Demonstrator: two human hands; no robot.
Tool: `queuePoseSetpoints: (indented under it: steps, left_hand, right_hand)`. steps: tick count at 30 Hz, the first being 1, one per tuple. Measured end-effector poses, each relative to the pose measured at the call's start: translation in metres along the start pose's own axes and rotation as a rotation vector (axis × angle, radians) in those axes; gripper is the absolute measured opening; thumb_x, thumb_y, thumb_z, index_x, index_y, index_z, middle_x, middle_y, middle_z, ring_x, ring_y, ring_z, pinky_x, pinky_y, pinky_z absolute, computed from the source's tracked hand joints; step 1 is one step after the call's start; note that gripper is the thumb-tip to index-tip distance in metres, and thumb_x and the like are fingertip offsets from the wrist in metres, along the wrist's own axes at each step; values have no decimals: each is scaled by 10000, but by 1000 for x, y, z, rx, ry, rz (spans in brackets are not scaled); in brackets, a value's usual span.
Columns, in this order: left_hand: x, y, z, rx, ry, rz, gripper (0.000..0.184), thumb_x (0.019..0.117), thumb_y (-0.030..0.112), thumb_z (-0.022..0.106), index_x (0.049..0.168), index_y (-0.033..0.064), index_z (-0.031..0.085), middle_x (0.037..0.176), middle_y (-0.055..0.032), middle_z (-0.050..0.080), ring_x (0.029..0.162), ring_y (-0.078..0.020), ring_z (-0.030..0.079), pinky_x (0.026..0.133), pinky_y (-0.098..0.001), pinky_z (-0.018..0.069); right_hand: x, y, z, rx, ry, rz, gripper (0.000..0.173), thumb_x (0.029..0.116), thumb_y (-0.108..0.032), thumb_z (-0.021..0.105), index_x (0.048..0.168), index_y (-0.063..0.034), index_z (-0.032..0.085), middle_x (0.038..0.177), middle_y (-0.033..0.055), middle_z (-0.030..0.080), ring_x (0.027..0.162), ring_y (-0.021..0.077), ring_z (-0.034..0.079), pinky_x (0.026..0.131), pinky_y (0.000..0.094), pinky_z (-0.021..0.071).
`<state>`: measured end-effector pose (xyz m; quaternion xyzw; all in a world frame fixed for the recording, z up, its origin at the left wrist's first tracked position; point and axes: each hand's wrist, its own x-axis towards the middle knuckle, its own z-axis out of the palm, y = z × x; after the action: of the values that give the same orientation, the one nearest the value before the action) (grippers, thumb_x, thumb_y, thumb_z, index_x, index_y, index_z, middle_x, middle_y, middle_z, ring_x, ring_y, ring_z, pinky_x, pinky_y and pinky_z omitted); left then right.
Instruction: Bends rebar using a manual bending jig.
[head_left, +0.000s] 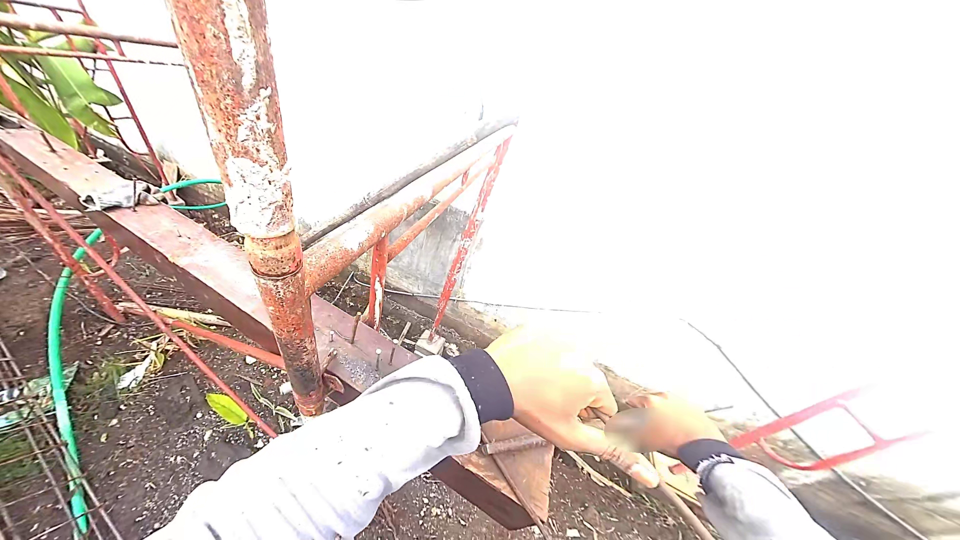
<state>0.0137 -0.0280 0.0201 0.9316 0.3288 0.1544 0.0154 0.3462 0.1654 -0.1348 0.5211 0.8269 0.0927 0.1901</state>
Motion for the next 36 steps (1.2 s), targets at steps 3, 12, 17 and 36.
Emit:
queuePoseSetpoints:
  steps: [3, 12, 17, 36]
  left_hand:
    - [0, 0, 1, -7, 17, 5, 634, 899, 746, 554, 614, 182, 602, 518, 57, 482, 498, -120, 482, 522, -378, 346]
    - [-3, 0, -1, -15, -1, 11, 647, 917, 747, 520, 637, 170, 611, 542, 33, 500, 531, -150, 512, 542, -404, 360]
    - [-3, 2, -1, -17, -20, -20, 638, 911, 749, 530, 647, 177, 633, 543, 43, 527, 532, -138, 521, 548, -402, 365]
    - [-5, 12, 1, 130, -13, -156, 633, 912, 772, 491, 719, 199, 680, 596, 40, 569, 596, -147, 586, 560, -413, 414]
  right_hand:
    - [-3, 5, -12, 3, 43, 7, 349, 774, -460, 755, 909, -139, 746, 926, 106, 757, 996, 317, 721, 932, 531, 531]
    - [21, 6, -27, -43, 36, -74, 356, 799, -460, 739, 898, -118, 736, 921, 108, 754, 985, 305, 716, 974, 508, 491]
    - [16, 11, -9, -30, 8, -81, 326, 810, -445, 725, 899, -133, 747, 904, 105, 759, 967, 303, 726, 968, 523, 506]
    - [-25, -15, 5, 191, 231, 150, 219, 816, -298, 817, 855, -99, 735, 928, 91, 737, 1033, 301, 690, 1004, 505, 490]
